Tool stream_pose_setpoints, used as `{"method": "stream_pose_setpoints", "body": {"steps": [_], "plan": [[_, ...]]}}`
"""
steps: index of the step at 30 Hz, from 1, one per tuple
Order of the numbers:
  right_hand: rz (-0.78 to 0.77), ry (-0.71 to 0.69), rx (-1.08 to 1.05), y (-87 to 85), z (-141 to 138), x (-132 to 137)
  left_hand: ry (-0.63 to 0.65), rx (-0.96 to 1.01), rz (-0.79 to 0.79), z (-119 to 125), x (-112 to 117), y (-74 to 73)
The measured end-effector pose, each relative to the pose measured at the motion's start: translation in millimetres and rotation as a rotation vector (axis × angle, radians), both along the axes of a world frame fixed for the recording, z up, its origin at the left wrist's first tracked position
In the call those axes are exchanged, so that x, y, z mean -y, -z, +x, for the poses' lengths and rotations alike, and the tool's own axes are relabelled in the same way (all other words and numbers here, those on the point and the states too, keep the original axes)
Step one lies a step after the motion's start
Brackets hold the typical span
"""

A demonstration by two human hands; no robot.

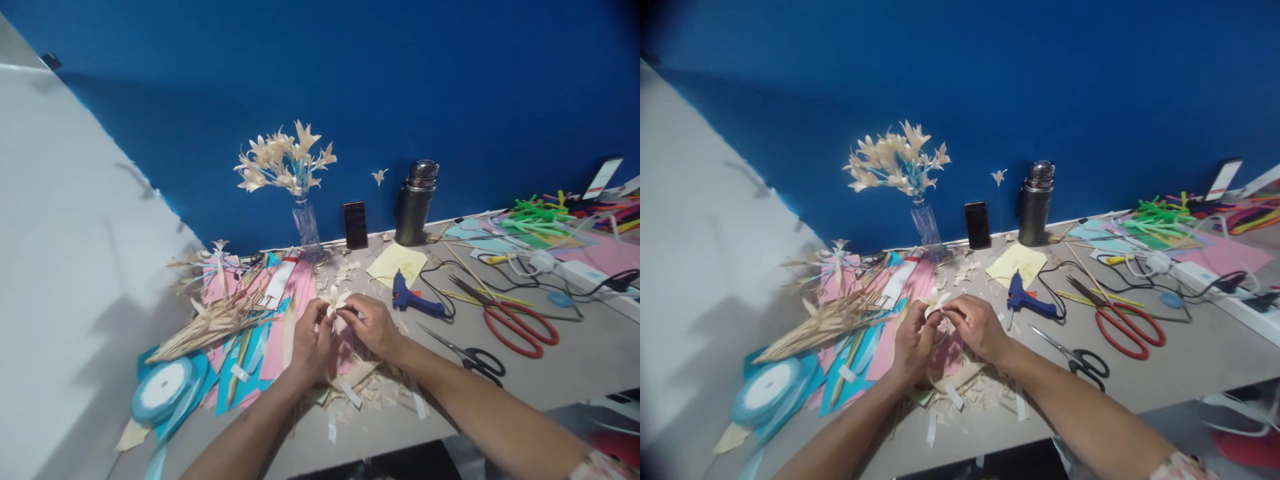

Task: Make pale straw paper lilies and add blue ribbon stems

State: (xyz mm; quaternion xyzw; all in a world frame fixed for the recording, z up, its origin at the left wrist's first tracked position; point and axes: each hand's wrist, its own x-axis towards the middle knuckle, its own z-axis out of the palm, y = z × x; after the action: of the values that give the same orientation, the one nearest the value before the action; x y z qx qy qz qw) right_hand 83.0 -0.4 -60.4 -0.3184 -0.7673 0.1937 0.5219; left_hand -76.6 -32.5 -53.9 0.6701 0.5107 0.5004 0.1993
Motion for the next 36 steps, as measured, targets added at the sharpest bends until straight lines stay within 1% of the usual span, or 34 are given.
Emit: {"method": "stream_pose_setpoints", "body": {"steps": [3,6,10,13,16,19,21,22,24,27,29,32,36], "plan": [[-0.013,-0.010,-0.002,0.7,0.1,0.2,0.035,0.044,0.066,1.9,-1.2,-2.0],[-0.032,-0.006,0.004,4.5,-0.5,-0.4,0.043,0.084,0.077,0.9,-2.6,-5.0],[-0.055,-0.006,0.058,11.0,-1.8,-0.3,0.018,0.091,0.040,-1.8,-3.6,-5.8],[-0.072,-0.005,0.080,11.8,-2.2,0.3,0.024,0.095,0.012,-1.9,-3.3,-4.2],[-0.094,-0.020,0.101,9.4,-2.8,1.0,0.025,0.220,-0.070,-1.3,-3.1,-4.6],[-0.113,-0.049,0.115,6.5,-3.7,1.2,-0.019,0.362,-0.143,-1.6,-3.7,-6.4],[-0.110,-0.060,0.122,5.5,-4.2,0.7,-0.051,0.398,-0.159,-2.3,-4.8,-5.8],[-0.111,-0.061,0.126,5.4,-4.3,0.2,-0.049,0.394,-0.164,-2.6,-5.3,-4.7],[-0.134,-0.060,0.119,5.8,-4.2,-0.6,-0.002,0.337,-0.176,-3.1,-6.0,-1.4],[-0.212,-0.083,0.082,7.2,-3.5,-1.1,0.073,0.180,-0.155,-3.3,-6.0,2.3],[-0.267,-0.108,0.066,7.6,-3.4,-1.2,0.066,0.110,-0.108,-3.0,-5.7,2.2],[-0.328,-0.119,0.061,7.6,-4.2,-1.8,0.049,0.057,-0.023,-1.8,-6.1,-0.5],[-0.382,-0.095,0.074,9.5,-4.7,-3.6,0.074,0.033,-0.004,-0.7,-7.2,-0.5]]}}
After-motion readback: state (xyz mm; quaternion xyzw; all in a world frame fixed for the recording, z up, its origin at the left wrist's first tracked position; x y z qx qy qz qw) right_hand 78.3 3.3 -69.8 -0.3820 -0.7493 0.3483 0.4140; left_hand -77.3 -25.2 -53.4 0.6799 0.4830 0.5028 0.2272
